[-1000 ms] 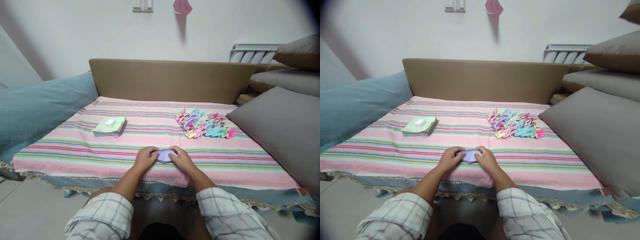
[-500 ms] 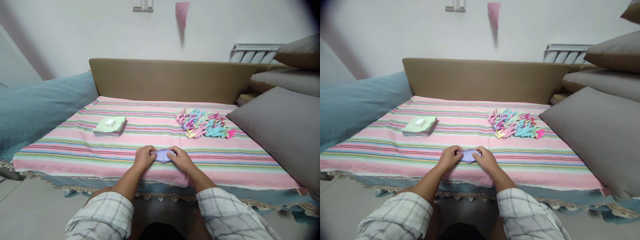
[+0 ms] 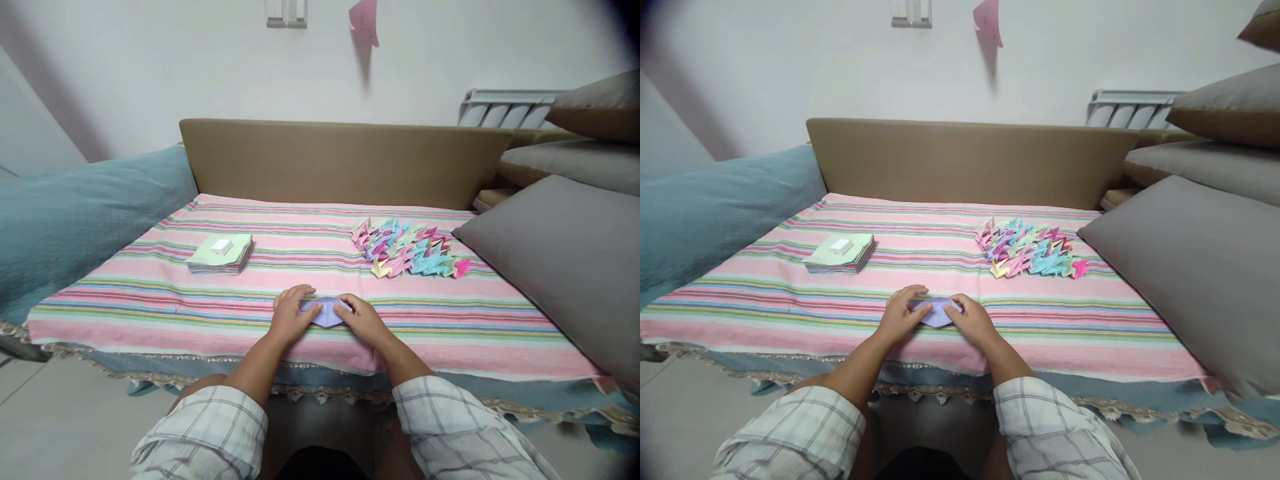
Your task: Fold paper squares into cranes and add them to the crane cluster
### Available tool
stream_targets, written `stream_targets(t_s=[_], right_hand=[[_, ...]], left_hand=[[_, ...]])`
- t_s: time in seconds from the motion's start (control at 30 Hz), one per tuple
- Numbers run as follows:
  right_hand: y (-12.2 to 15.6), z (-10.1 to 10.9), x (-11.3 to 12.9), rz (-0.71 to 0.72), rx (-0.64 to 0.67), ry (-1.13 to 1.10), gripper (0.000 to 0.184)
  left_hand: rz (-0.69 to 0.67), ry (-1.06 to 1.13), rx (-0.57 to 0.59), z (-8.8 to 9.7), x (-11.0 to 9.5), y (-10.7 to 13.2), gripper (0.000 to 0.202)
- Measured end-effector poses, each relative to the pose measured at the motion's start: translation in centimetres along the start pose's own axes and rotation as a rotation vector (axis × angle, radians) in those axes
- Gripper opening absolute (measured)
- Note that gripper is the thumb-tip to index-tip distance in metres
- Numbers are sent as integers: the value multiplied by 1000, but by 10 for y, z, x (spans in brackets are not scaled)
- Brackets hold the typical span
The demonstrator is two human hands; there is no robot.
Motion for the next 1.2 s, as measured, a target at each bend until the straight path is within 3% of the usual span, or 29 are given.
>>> stream_targets(t_s=[0.07, 0.17, 0.4, 0.53, 0.67, 0.83, 0.97, 1.2], right_hand=[[1, 1, 1, 2, 0, 11, 31], [1, 1, 2, 5, -5, 11, 30], [0, 2, 0, 27, 3, -36, 37], [-2, 3, -3, 62, 22, -182, 58], [-5, 2, -9, -26, -18, -266, 63], [-4, 4, -7, -22, -50, -244, 48], [-4, 3, -5, -42, -16, -202, 34], [-5, 4, -8, -42, -94, -7, 19]], left_hand=[[-130, -19, 2, 1, -5, 3, 41], [-245, -91, 103, -2, -11, 8, 44], [-233, -134, 166, -13, -11, 8, 24], [-205, -86, 173, -12, -11, 5, 21], [-171, -31, 186, -13, -11, 5, 25], [-146, -4, 176, -13, -12, 4, 30], [-178, -26, 177, -13, -14, 5, 29], [-255, -78, 139, -15, -17, 5, 23]])
Point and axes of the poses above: each hand's wrist, its own y-axis away from the middle knuckle, its own z-axis out of the back of the hand, x = y × z, the point moved 1 cm from there along -y, towards the middle knuckle, and after that the axes turned 9 degrees about -z, right-handed, at the moved point
